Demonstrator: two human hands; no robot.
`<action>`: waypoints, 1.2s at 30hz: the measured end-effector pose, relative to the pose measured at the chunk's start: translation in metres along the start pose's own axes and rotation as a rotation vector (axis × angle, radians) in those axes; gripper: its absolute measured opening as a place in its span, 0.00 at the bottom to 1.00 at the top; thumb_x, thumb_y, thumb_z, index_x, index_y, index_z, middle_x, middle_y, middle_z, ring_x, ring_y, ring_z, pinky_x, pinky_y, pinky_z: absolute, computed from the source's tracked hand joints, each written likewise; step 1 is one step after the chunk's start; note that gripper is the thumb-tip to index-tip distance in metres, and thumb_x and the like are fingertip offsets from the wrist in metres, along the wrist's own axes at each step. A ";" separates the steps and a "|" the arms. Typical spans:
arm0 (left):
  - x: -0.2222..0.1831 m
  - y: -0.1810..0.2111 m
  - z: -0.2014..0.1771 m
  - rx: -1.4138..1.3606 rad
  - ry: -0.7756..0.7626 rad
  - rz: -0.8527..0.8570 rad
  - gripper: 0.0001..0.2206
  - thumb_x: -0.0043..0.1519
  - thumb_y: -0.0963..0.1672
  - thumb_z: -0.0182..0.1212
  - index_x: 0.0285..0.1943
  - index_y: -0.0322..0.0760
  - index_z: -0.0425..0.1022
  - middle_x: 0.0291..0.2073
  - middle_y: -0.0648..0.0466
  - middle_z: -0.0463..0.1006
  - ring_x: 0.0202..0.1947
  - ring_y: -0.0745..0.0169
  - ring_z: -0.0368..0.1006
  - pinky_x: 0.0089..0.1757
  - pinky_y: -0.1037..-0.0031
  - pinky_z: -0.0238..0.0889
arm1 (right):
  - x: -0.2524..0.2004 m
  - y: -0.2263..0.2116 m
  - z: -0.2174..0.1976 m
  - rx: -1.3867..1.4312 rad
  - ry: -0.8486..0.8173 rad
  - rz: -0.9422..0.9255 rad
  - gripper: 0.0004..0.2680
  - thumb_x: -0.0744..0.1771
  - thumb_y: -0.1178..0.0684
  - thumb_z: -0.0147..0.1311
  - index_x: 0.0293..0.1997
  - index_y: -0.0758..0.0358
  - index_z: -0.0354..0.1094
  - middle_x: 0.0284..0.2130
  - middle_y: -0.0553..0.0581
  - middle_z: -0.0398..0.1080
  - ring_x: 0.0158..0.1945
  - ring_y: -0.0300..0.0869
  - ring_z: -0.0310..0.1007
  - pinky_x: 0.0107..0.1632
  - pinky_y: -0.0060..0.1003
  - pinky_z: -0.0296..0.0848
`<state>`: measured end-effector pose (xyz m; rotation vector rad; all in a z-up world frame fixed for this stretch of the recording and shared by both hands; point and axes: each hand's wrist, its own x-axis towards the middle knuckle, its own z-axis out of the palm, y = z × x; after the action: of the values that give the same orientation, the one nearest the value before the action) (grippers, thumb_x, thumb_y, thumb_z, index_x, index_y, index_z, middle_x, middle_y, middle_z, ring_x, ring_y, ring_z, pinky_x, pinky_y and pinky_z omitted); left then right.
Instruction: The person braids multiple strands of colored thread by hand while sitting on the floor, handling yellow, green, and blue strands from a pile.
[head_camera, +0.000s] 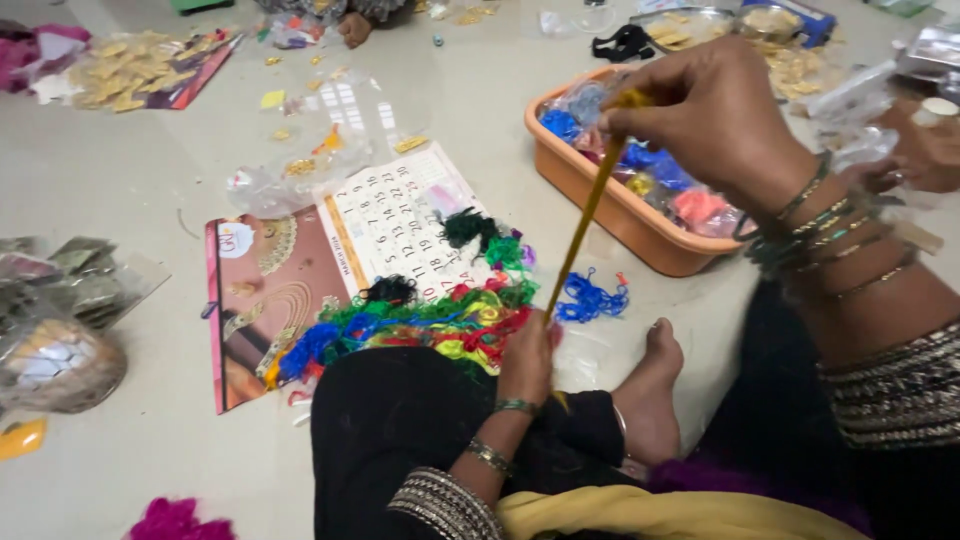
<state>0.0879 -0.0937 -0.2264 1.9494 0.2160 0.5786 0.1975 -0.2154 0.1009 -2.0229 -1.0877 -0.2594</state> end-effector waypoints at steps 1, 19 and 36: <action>-0.005 -0.010 0.001 0.099 -0.069 -0.098 0.07 0.68 0.43 0.52 0.48 0.36 0.75 0.36 0.37 0.79 0.42 0.38 0.76 0.41 0.52 0.66 | -0.001 0.000 -0.002 -0.002 -0.006 -0.017 0.04 0.67 0.60 0.64 0.43 0.69 0.78 0.34 0.57 0.79 0.36 0.36 0.82 0.41 0.30 0.81; 0.073 0.124 -0.042 -0.302 -0.126 0.044 0.11 0.69 0.43 0.51 0.52 0.35 0.80 0.38 0.47 0.88 0.39 0.52 0.84 0.41 0.65 0.75 | -0.023 -0.035 0.022 -0.241 -0.220 -0.127 0.08 0.63 0.56 0.66 0.43 0.66 0.80 0.30 0.60 0.79 0.29 0.39 0.78 0.35 0.35 0.76; 0.046 0.007 -0.041 0.046 -0.270 0.055 0.26 0.48 0.41 0.71 0.59 0.35 0.75 0.46 0.43 0.80 0.46 0.46 0.76 0.45 0.62 0.70 | -0.021 -0.022 -0.024 -0.450 -0.200 -0.108 0.08 0.66 0.54 0.67 0.46 0.66 0.80 0.30 0.63 0.78 0.26 0.44 0.76 0.31 0.37 0.72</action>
<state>0.1068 -0.0449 -0.1928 2.0587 0.0058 0.3420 0.1723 -0.2389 0.1178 -2.4300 -1.3597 -0.3930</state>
